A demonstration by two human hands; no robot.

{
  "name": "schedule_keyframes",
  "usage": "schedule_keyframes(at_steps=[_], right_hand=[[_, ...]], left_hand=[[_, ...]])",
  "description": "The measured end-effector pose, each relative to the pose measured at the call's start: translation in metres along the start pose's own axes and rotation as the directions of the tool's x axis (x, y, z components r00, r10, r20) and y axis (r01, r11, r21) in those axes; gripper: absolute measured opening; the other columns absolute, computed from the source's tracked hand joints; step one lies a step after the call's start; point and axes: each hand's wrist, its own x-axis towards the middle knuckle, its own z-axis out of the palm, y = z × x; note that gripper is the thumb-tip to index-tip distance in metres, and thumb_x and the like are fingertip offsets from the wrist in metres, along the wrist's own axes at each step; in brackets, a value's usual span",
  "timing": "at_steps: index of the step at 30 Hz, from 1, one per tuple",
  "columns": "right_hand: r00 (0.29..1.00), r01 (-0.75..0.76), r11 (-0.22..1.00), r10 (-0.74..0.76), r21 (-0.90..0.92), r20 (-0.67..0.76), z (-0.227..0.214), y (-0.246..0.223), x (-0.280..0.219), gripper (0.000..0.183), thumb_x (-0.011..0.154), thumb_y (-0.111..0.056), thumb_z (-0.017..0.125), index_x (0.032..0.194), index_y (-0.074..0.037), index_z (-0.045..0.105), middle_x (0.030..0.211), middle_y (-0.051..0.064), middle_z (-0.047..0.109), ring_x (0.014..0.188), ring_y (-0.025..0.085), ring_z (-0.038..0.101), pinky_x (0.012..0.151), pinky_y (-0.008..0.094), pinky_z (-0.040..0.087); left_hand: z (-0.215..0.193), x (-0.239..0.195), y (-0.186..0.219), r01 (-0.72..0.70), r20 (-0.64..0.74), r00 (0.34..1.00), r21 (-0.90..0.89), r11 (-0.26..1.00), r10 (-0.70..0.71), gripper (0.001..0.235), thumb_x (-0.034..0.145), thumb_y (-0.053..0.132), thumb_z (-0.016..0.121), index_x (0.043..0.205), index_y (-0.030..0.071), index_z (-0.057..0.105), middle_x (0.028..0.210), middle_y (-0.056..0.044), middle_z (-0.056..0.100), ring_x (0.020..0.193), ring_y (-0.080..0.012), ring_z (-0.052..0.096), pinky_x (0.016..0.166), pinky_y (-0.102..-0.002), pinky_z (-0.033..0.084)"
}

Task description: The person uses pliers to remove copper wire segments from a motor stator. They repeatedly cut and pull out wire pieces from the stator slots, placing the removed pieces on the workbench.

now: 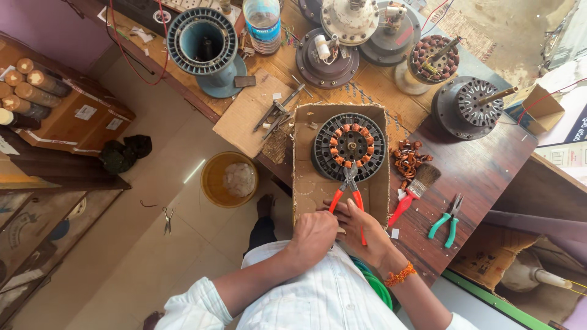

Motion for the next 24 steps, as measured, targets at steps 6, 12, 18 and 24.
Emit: schedule_keyframes(at_steps=[6, 12, 18, 24], right_hand=[[0.968, 0.108, 0.987, -0.132, 0.121, 0.212, -0.010, 0.011, 0.019, 0.053, 0.104, -0.045, 0.048, 0.131, 0.001, 0.057, 0.122, 0.016, 0.065, 0.110, 0.027, 0.063, 0.102, 0.044, 0.048], [0.980, 0.188, 0.975, -0.194, 0.118, 0.040, -0.003, 0.029, 0.029, 0.028, 0.096, -0.026, 0.061, 0.116, -0.005, 0.061, 0.103, 0.011, 0.063, 0.098, 0.027, 0.064, 0.090, 0.045, 0.052], [0.974, 0.199, 0.942, -0.220, 0.270, 0.050, 0.010, 0.039, 0.037, 0.016, 0.096, -0.022, 0.058, 0.106, -0.010, 0.055, 0.085, 0.001, 0.053, 0.079, 0.015, 0.055, 0.075, 0.035, 0.050], [0.952, 0.289, 0.916, -0.304, 0.279, 0.012, 0.007, 0.049, 0.052, 0.008, 0.103, -0.020, 0.058, 0.101, -0.017, 0.051, 0.076, -0.004, 0.042, 0.060, 0.006, 0.037, 0.052, 0.024, 0.033]], left_hand=[[-0.059, 0.004, -0.014, 0.112, 0.170, 0.984, -0.381, 0.918, -0.050, 0.034, 0.099, 0.032, 0.060, 0.080, 0.010, 0.077, 0.075, -0.010, 0.074, 0.071, -0.0276, 0.075, 0.063, -0.043, 0.057], [-0.118, -0.015, -0.050, 0.101, -0.159, 0.954, -0.625, 0.774, -0.253, 0.034, 0.098, 0.037, 0.060, 0.085, 0.010, 0.076, 0.076, -0.013, 0.072, 0.073, -0.0354, 0.071, 0.062, -0.046, 0.054], [-0.126, -0.016, -0.059, 0.055, -0.216, 0.942, -0.659, 0.750, -0.259, 0.031, 0.098, 0.036, 0.062, 0.089, 0.009, 0.074, 0.075, -0.015, 0.070, 0.070, -0.0366, 0.070, 0.059, -0.045, 0.054], [-0.119, -0.019, -0.060, -0.021, -0.238, 0.947, -0.715, 0.699, -0.216, 0.029, 0.098, 0.035, 0.062, 0.093, 0.008, 0.073, 0.079, -0.012, 0.073, 0.073, -0.0330, 0.073, 0.062, -0.041, 0.056]])
